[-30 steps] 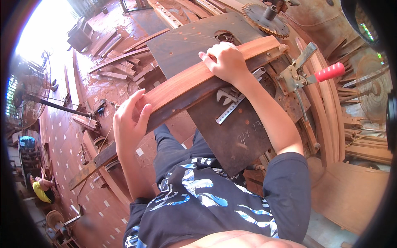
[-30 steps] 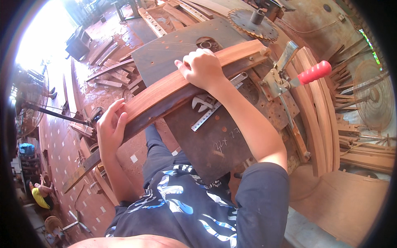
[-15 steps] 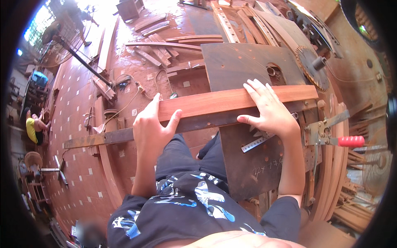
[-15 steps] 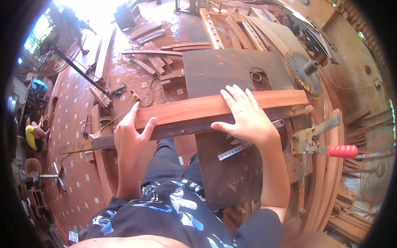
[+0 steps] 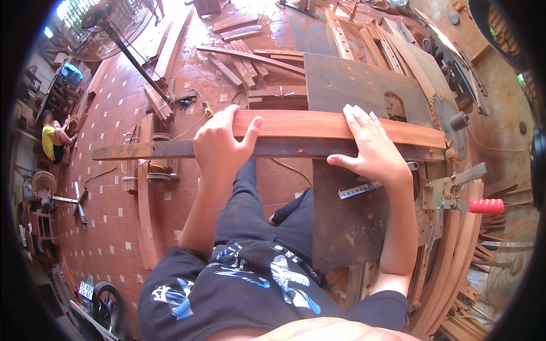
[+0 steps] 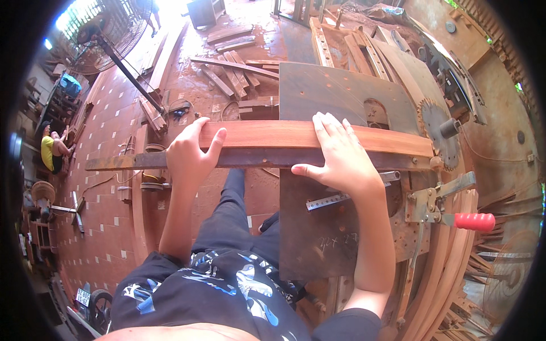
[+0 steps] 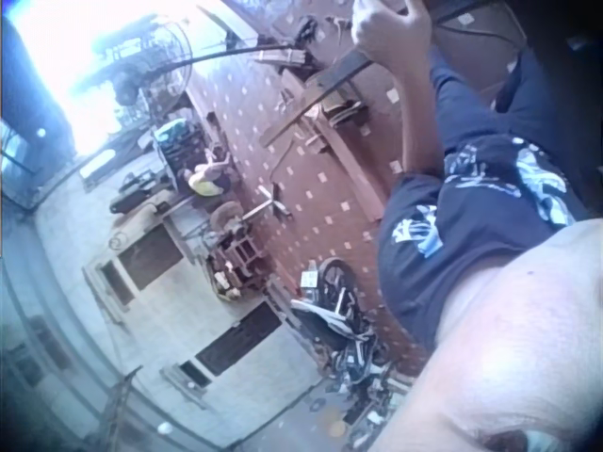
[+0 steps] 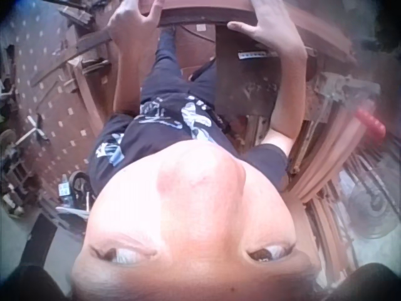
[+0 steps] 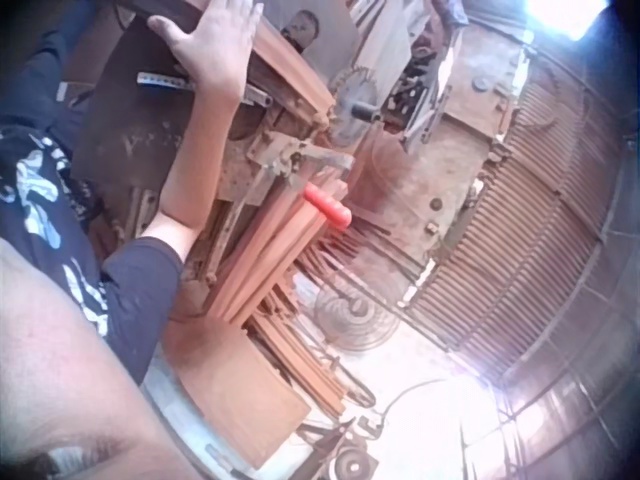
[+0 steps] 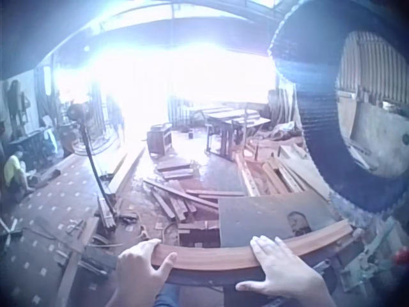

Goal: The person repeatedly places a curved wooden piece onto a metal template on a workbench, aligns it, and presses it into shape. The hands adjust the wood multiple times to conform to the template curve.

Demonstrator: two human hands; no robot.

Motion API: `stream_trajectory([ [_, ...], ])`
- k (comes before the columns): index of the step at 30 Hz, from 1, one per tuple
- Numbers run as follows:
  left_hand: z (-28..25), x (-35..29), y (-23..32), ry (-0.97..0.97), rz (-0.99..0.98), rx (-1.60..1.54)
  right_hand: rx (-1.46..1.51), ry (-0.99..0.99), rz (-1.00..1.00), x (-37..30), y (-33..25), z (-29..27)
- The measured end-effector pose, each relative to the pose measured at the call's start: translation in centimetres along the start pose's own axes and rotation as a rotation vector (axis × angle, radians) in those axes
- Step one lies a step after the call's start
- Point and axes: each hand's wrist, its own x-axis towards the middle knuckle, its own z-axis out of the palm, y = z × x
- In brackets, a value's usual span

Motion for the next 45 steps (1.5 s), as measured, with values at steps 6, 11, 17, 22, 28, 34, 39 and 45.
stream_trajectory([
  [6,-0.1,0.2,0.9,-0.011,-0.156,0.072,0.072,-0.006,0.032,0.5,0.9,0.2],
  [11,0.6,0.3,0.5,0.064,-0.147,0.074,0.110,0.048,0.023,0.8,2.2,0.6],
  [17,0.9,0.7,0.2,0.063,-0.153,0.078,0.068,0.209,0.010,1.9,4.6,2.6],
  [22,1.2,1.0,-0.2,0.069,-0.148,0.084,0.087,0.357,-0.041,2.7,4.3,3.1],
  [28,1.9,1.6,-0.6,0.072,-0.110,0.127,0.101,0.407,-0.013,3.4,4.9,3.9],
  [34,2.1,2.0,-1.2,0.057,-0.130,0.200,-0.040,0.617,0.099,3.4,4.3,4.1],
  [39,2.3,2.2,-1.1,0.028,-0.148,0.193,-0.033,0.629,0.296,2.6,5.5,3.1],
  [45,1.9,2.3,-0.5,-0.035,-0.168,0.208,0.027,0.630,0.412,2.8,5.5,3.2],
])
